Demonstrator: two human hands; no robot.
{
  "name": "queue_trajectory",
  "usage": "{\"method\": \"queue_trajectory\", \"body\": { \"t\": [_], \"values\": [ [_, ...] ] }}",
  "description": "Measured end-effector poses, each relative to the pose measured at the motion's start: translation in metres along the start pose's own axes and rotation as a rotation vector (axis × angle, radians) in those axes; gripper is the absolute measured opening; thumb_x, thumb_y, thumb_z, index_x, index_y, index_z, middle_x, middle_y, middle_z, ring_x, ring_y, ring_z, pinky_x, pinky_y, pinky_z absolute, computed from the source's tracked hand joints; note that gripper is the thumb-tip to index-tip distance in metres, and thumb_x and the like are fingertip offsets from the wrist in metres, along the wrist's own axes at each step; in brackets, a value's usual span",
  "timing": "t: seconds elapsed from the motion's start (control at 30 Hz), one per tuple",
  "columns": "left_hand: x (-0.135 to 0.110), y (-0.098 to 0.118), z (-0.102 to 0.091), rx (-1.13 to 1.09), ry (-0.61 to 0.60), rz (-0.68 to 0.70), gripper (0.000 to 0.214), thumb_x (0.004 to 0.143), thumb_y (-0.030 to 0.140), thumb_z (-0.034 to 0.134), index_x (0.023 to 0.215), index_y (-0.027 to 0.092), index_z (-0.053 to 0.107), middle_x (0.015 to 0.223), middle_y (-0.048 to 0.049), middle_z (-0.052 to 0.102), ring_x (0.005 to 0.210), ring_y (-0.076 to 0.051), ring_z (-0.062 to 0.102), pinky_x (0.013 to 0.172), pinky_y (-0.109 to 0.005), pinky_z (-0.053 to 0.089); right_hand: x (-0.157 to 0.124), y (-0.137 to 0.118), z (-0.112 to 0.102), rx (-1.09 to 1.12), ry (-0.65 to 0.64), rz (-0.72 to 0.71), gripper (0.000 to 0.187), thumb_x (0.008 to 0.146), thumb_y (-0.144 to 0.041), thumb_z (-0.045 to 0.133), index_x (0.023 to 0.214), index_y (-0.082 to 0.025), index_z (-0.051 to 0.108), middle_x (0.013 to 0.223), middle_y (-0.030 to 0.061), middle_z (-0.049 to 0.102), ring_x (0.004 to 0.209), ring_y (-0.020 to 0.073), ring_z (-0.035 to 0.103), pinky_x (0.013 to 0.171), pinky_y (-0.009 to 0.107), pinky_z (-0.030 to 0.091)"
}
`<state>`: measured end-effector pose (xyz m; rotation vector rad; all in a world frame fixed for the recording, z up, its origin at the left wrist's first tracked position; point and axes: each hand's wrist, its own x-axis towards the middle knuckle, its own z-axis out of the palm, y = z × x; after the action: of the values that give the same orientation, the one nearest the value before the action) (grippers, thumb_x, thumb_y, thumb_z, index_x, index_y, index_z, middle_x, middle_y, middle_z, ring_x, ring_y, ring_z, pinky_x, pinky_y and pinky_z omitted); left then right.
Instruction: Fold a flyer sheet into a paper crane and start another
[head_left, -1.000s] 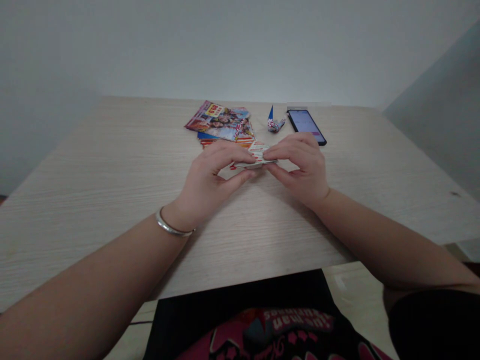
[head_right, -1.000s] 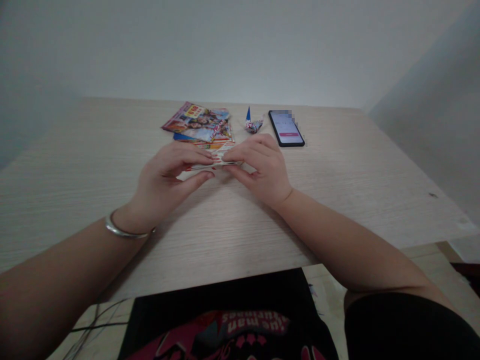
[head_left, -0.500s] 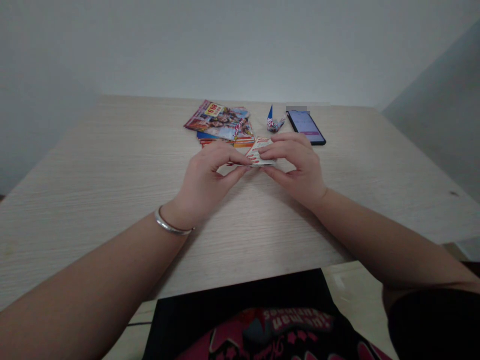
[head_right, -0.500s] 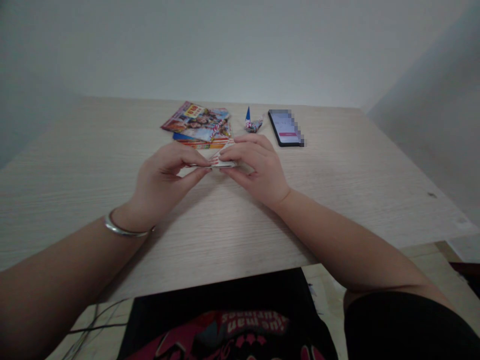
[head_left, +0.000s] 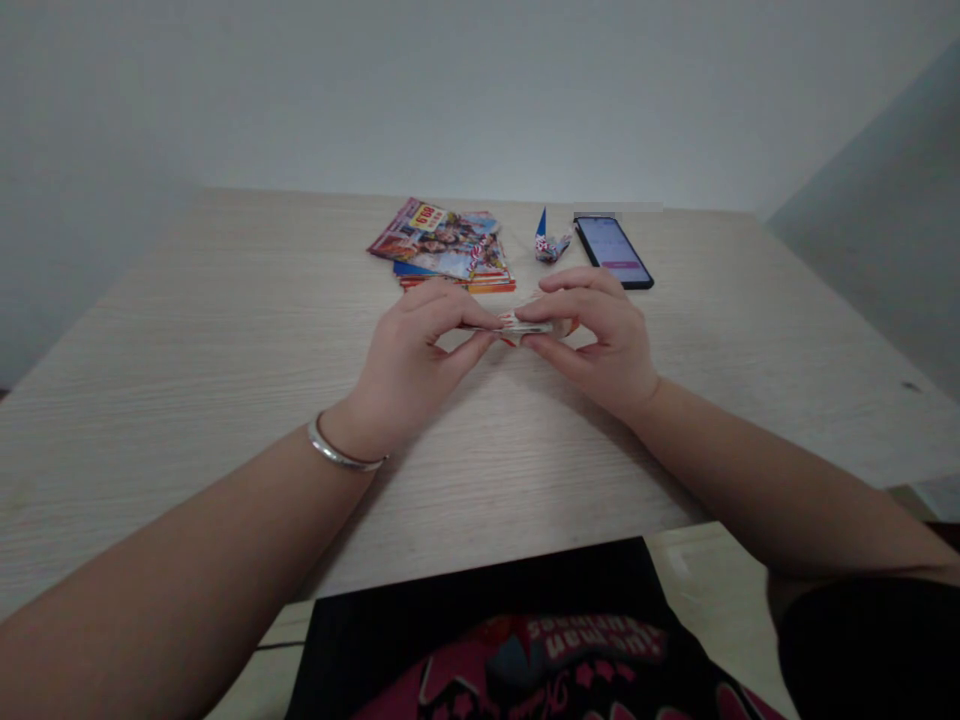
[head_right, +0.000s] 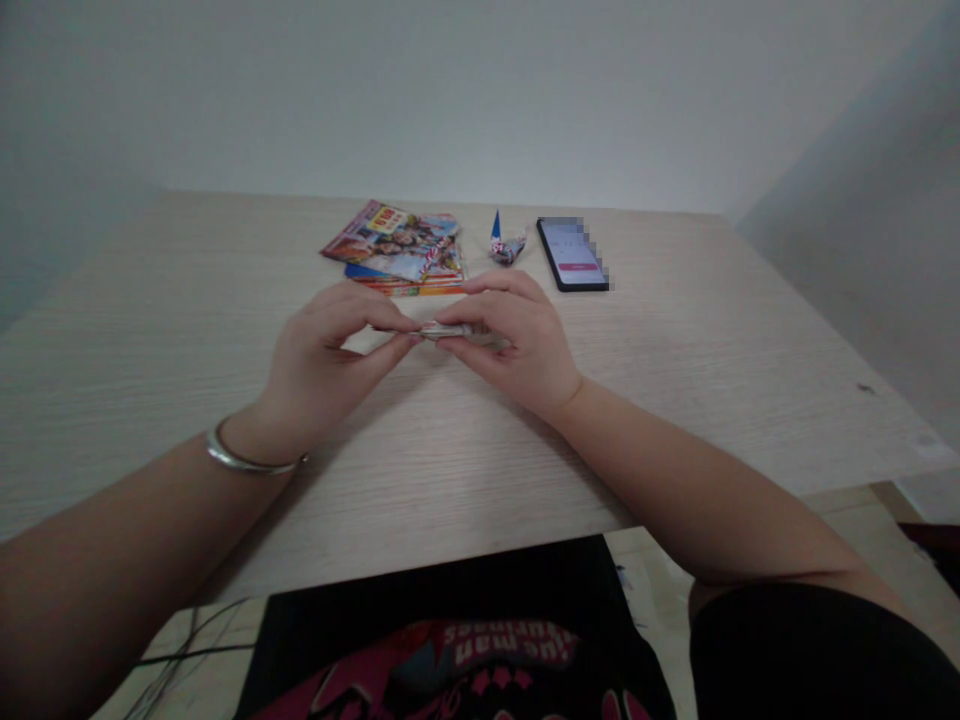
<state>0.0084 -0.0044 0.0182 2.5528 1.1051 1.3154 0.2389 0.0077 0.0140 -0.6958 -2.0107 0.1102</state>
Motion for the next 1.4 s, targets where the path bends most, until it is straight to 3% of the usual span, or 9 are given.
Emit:
{"method": "queue_trajectory", "body": {
  "t": [0.23,0.47,0.8,1.07,1.27,1.4],
  "values": [
    [0.000,-0.008,0.003,-0.109,0.024,0.043,0.005,0.097,0.031,0.071,0.097,0.026,0.074,0.086,-0.0005,0.073,0.082,-0.018,0.066,0.078,-0.035,0.053,-0.003,0.007,0.002,0.026,0.065,-0.035,0.009,0.091,-0.035,0.077,0.100,-0.031,0.078,0.097,-0.0003,0.079,0.104,0.0225,0.072,0.097,0.043,0.058],
    [-0.001,-0.016,0.008,-0.169,0.105,0.053,0.005,0.093,0.023,0.075,0.089,0.025,0.073,0.083,0.0009,0.073,0.079,-0.016,0.066,0.075,-0.031,0.053,-0.007,0.014,0.003,0.049,0.090,-0.031,0.013,0.090,-0.030,0.079,0.103,-0.033,0.079,0.097,-0.0009,0.079,0.104,0.0210,0.072,0.095,0.041,0.059],
    [-0.001,-0.012,0.003,-0.068,0.082,0.092,0.003,0.095,0.023,0.072,0.093,0.025,0.074,0.086,0.0011,0.075,0.082,-0.016,0.068,0.077,-0.031,0.053,-0.007,0.010,0.003,0.075,0.095,0.041,0.012,0.092,-0.028,0.076,0.103,-0.031,0.080,0.099,0.0004,0.080,0.105,0.0208,0.072,0.097,0.042,0.058],
    [-0.001,-0.011,0.004,-0.072,0.092,0.087,0.010,0.094,0.020,0.070,0.084,0.024,0.071,0.081,0.0017,0.073,0.079,-0.016,0.067,0.076,-0.032,0.054,-0.008,0.009,0.004,0.088,0.079,0.076,0.011,0.091,-0.029,0.077,0.102,-0.031,0.079,0.100,0.0010,0.079,0.104,0.0208,0.073,0.097,0.043,0.058],
    [-0.001,-0.010,0.002,-0.025,0.068,0.103,0.013,0.094,0.022,0.068,0.082,0.024,0.066,0.080,-0.0005,0.070,0.078,-0.018,0.065,0.070,-0.033,0.052,-0.004,0.010,0.005,0.115,0.117,-0.028,0.009,0.089,-0.023,0.080,0.093,-0.030,0.078,0.091,-0.0019,0.081,0.102,0.0192,0.074,0.094,0.039,0.058],
    [0.000,-0.009,0.003,0.024,0.036,0.182,0.007,0.096,0.028,0.069,0.092,0.023,0.071,0.083,-0.0017,0.071,0.077,-0.019,0.065,0.070,-0.033,0.051,0.000,0.008,0.006,0.116,0.068,-0.122,0.005,0.090,-0.026,0.080,0.088,-0.029,0.077,0.090,-0.0036,0.081,0.095,0.0180,0.074,0.094,0.040,0.056]
  ]
}}
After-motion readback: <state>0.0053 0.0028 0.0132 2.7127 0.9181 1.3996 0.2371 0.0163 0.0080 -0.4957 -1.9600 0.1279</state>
